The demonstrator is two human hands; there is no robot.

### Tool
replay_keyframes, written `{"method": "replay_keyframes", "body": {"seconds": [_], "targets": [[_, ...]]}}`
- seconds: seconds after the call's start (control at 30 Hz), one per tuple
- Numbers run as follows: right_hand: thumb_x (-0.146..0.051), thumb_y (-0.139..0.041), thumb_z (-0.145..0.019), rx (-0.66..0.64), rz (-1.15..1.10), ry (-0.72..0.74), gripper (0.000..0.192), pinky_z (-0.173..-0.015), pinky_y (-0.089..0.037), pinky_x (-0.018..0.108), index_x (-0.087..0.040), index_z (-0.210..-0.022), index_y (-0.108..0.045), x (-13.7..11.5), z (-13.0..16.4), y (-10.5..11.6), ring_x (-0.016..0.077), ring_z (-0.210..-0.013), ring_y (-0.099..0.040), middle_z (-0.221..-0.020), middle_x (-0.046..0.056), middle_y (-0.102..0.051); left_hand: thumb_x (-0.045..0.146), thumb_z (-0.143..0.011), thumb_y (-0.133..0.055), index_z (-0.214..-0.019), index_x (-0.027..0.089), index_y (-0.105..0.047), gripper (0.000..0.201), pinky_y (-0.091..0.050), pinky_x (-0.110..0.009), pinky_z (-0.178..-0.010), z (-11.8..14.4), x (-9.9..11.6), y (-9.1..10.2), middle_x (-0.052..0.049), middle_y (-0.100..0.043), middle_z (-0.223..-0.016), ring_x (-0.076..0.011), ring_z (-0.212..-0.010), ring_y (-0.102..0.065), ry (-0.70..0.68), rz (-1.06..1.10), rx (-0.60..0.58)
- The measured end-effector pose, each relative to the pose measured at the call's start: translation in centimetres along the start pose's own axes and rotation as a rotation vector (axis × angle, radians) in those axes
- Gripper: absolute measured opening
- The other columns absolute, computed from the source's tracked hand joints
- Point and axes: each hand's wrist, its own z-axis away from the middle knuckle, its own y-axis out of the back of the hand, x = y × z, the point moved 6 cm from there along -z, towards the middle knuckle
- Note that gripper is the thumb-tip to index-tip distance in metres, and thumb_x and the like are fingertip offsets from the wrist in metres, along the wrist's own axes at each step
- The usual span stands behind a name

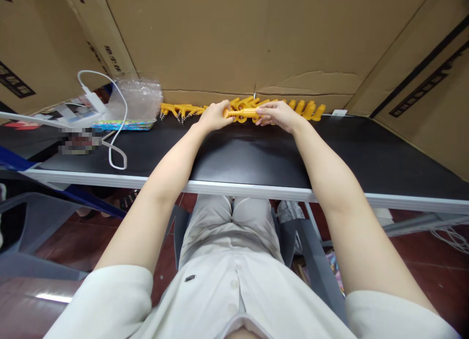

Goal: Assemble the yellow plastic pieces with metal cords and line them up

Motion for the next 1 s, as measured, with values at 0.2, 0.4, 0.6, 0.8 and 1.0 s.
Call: {"method": "replay_keyframes", "body": {"seconds": [0.2,0.4,0.6,0.8,1.0], "targets": [[-0.023,-0.082,-0.097,-0.014,-0.051,-0.01,0.012,-0.085,-0.067,0.031,-0.019,-0.09,-0.073,0.0,0.1,-0.1,0.0153,-0.071,-0.075,-0.082,0.005,-0.074,0.038,-0.093,-0.069,-0.128,0.02,-0.068,0.039,-0.054,-0.047,-0.113,0.2,0.2,0.1,-0.012,-0.077,-0.117,-0.0351,-0.12,-0.073,0.014,-0.03,-0.029],[-0.022,-0.084,-0.095,0.012,-0.097,-0.027,0.018,-0.084,-0.067,0.029,-0.019,-0.085,-0.07,-0.5,0.5,-0.4,0.0142,-0.068,-0.073,-0.079,0.004,-0.074,0.037,-0.093,-0.069,-0.128,0.02,-0.069,0.039,-0.056,-0.045,-0.109,0.1,0.1,0.0,-0.012,-0.079,-0.117,-0.0341,-0.117,-0.073,-0.007,-0.047,-0.011],[-0.027,-0.088,-0.094,0.03,-0.115,-0.04,0.023,-0.088,-0.068,0.031,-0.02,-0.086,-0.068,-0.8,0.9,-0.7,0.0148,-0.069,-0.074,-0.08,0.005,-0.075,0.039,-0.093,-0.069,-0.129,0.02,-0.068,0.04,-0.055,-0.044,-0.108,0.0,-0.1,0.0,-0.011,-0.079,-0.117,-0.0336,-0.117,-0.073,-0.02,-0.041,-0.009],[-0.027,-0.083,-0.098,0.044,-0.136,-0.043,0.022,-0.092,-0.068,0.033,-0.02,-0.085,-0.066,-0.7,0.8,-0.8,0.016,-0.072,-0.077,-0.081,0.005,-0.073,0.038,-0.095,-0.07,-0.134,0.022,-0.067,0.042,-0.055,-0.044,-0.109,0.3,0.3,0.1,-0.01,-0.079,-0.117,-0.0336,-0.119,-0.074,-0.003,-0.032,-0.016],[-0.029,-0.086,-0.093,0.135,-0.214,0.071,0.026,-0.103,-0.068,0.043,-0.021,-0.091,-0.061,-0.8,-0.3,-0.3,0.0227,-0.101,-0.083,-0.099,0.005,-0.075,0.036,-0.097,-0.072,-0.161,0.028,-0.053,0.067,-0.055,-0.042,-0.107,1.0,0.8,1.7,-0.008,-0.081,-0.114,-0.0318,-0.114,-0.077,0.036,-0.006,0.045]]}}
